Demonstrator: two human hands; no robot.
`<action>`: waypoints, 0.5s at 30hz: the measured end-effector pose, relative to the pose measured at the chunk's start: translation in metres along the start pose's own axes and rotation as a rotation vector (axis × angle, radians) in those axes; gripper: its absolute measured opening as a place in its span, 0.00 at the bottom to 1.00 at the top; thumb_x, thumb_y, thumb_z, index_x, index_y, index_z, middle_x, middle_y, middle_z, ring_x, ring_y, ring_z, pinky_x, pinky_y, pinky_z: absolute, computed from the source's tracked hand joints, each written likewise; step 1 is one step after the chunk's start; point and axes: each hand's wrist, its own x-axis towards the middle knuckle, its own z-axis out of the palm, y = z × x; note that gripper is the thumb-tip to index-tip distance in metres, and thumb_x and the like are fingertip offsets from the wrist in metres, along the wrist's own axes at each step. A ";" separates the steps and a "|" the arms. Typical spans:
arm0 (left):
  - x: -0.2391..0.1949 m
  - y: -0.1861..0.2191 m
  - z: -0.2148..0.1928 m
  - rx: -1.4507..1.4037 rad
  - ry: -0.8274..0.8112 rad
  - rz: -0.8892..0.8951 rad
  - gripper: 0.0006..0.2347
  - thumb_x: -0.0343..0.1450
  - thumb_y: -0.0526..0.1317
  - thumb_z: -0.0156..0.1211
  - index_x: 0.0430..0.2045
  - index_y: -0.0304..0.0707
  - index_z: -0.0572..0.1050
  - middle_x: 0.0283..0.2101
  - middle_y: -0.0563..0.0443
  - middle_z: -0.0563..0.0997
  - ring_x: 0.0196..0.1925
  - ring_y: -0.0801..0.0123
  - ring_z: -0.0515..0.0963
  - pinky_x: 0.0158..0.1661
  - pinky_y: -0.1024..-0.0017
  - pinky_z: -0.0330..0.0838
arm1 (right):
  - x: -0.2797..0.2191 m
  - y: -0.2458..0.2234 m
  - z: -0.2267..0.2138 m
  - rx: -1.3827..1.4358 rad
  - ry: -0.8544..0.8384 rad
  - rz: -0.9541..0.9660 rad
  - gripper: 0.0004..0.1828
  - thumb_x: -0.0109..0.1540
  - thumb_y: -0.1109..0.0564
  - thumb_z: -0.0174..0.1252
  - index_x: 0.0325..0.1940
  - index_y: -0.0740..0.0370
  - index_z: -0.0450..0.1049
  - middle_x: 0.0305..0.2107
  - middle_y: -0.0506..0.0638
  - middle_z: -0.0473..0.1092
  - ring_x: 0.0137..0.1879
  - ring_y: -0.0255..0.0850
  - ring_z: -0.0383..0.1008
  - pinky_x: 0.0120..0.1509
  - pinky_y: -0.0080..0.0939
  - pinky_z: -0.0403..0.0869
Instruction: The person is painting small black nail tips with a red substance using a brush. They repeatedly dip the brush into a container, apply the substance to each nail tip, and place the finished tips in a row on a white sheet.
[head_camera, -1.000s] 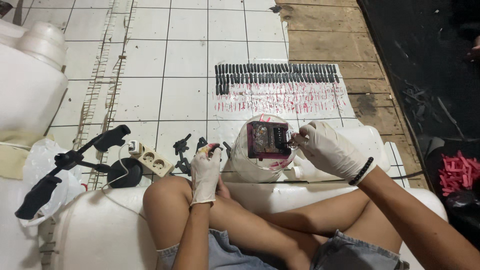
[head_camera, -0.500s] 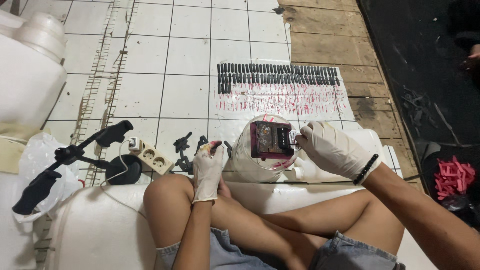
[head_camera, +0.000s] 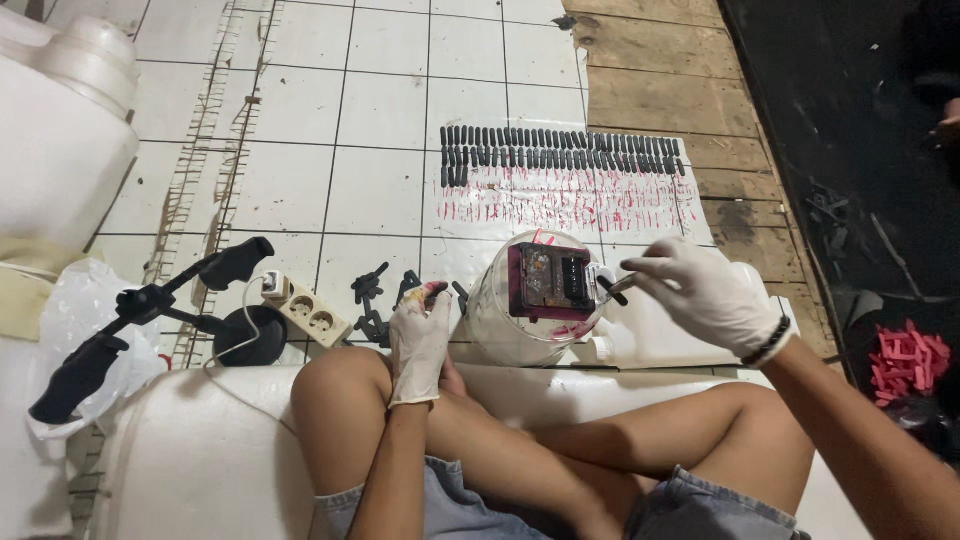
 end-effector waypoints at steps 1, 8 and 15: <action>0.003 -0.004 0.002 -0.003 -0.001 0.000 0.13 0.70 0.49 0.59 0.44 0.54 0.84 0.47 0.51 0.86 0.53 0.57 0.83 0.53 0.62 0.75 | -0.006 0.007 0.003 -0.003 0.000 0.000 0.13 0.67 0.38 0.54 0.48 0.38 0.80 0.43 0.41 0.77 0.52 0.43 0.79 0.50 0.43 0.77; 0.005 -0.011 0.006 0.044 -0.011 0.018 0.12 0.69 0.48 0.59 0.43 0.54 0.84 0.47 0.48 0.85 0.52 0.53 0.82 0.52 0.61 0.74 | -0.048 0.013 0.047 1.656 0.162 0.559 0.10 0.65 0.63 0.57 0.44 0.75 0.78 0.34 0.60 0.76 0.41 0.46 0.77 0.54 0.41 0.73; 0.008 -0.015 0.008 0.099 -0.032 -0.066 0.11 0.68 0.51 0.59 0.41 0.64 0.85 0.41 0.54 0.85 0.49 0.59 0.83 0.52 0.64 0.75 | -0.045 0.000 0.037 1.716 0.165 0.738 0.12 0.65 0.62 0.61 0.50 0.73 0.79 0.28 0.64 0.75 0.38 0.47 0.78 0.44 0.31 0.73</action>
